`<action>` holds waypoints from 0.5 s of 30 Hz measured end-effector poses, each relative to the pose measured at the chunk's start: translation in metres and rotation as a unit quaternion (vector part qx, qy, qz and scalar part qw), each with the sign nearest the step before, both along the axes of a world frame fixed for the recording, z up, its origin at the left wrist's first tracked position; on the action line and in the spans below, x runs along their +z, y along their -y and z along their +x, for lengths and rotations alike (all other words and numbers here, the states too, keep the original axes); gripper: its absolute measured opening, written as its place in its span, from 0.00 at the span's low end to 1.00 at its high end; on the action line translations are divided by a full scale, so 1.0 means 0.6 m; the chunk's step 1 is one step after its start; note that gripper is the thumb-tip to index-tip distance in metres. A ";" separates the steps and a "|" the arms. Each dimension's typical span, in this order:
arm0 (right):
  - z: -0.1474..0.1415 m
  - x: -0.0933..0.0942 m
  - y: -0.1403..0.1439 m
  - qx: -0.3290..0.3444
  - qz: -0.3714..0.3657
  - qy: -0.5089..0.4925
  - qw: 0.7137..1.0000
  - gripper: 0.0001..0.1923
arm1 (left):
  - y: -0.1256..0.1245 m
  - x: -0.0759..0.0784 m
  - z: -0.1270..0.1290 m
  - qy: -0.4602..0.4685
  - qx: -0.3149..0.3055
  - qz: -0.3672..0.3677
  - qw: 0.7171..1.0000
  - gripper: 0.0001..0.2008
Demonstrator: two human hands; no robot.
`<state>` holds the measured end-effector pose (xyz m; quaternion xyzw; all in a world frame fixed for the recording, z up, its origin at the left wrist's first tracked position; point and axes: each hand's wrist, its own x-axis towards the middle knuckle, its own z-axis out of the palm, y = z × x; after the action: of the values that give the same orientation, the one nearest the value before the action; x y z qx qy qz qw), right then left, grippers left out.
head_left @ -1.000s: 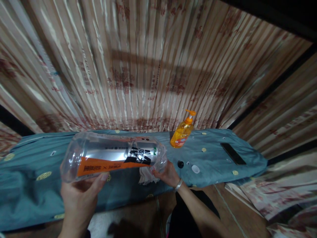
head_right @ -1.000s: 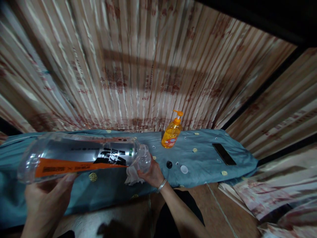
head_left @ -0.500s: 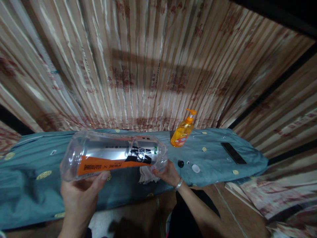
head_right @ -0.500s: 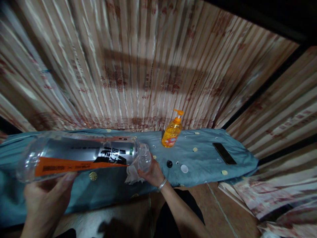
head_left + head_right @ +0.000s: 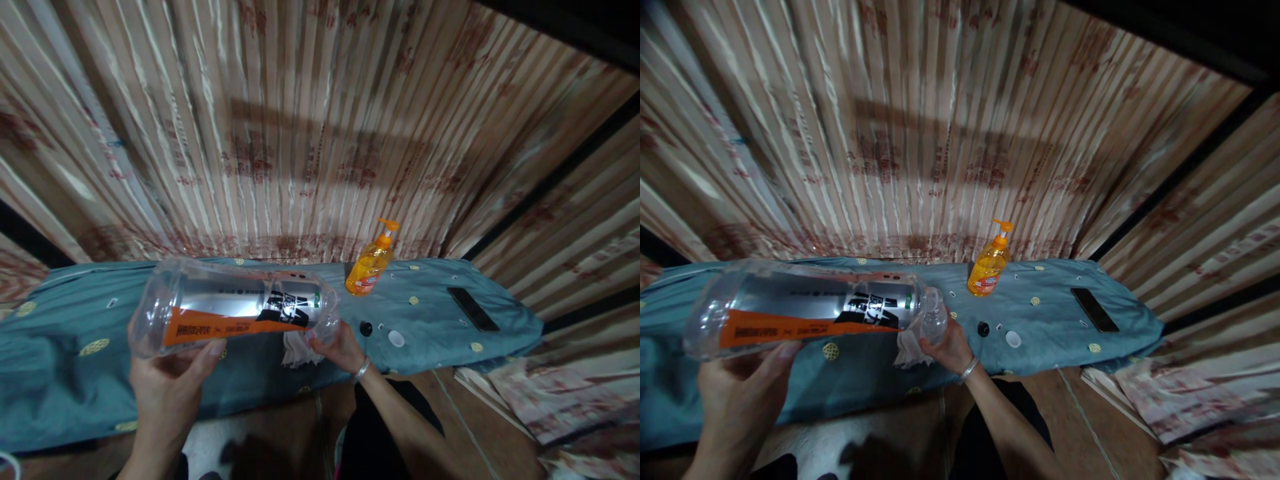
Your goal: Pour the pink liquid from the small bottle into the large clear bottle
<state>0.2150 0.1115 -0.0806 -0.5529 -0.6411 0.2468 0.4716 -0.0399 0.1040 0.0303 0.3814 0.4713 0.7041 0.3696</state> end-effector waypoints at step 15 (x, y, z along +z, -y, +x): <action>-0.002 0.003 0.000 -0.007 -0.003 0.001 1.000 0.21 | -0.003 0.002 0.001 0.021 0.010 0.003 1.000 0.29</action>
<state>0.2137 0.1116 -0.0790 -0.5592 -0.6371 0.2450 0.4706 -0.0393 0.1057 0.0315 0.3630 0.4648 0.7171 0.3715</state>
